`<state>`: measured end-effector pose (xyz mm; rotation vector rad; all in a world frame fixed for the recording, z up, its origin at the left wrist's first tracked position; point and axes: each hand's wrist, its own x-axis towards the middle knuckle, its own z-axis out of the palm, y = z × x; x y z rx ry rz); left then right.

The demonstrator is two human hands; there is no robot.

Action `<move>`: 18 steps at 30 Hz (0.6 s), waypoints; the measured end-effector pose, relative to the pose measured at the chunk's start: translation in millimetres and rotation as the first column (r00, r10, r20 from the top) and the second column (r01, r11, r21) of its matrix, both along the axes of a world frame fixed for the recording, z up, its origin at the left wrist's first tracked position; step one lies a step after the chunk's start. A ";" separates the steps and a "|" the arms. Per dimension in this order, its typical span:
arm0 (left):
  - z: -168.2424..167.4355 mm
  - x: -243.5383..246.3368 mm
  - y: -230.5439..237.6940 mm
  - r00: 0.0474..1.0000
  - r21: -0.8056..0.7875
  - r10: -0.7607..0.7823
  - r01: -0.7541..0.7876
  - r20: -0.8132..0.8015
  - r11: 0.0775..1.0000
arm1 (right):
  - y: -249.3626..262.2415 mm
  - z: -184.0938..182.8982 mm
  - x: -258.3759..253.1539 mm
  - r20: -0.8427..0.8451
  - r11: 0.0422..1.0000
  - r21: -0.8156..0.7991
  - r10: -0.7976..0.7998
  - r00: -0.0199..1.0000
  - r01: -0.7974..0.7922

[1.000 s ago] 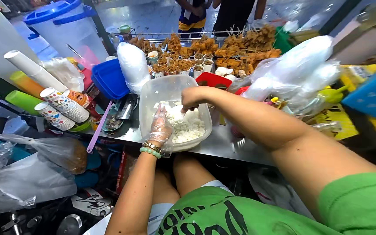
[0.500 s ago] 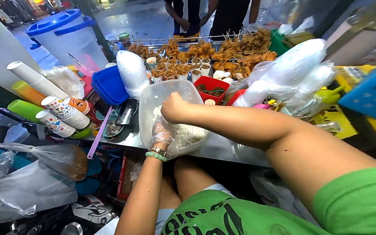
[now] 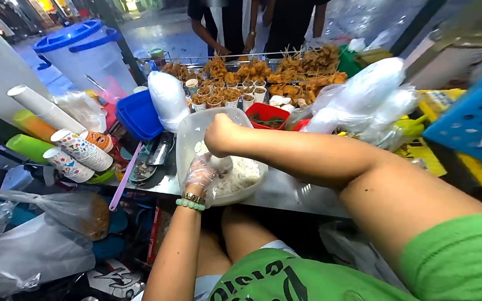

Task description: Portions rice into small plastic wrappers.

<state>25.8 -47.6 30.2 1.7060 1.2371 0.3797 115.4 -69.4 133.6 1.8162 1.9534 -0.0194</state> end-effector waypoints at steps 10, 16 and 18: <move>-5.5 -28.8 4.3 0.922 -0.106 0.238 -0.215 0.307 0.971 | -55.8 12.6 60.2 -0.429 0.879 0.398 -0.073 0.900 0.261; -31.8 -36.4 16.7 0.857 0.015 0.356 -0.389 0.373 0.921 | -35.7 -97.1 75.3 -0.527 0.943 0.240 -0.073 0.847 0.230; -35.4 -35.3 16.5 0.857 0.073 0.367 -0.418 0.363 0.905 | -32.5 -128.9 66.8 -0.508 0.983 0.150 -0.015 0.861 0.105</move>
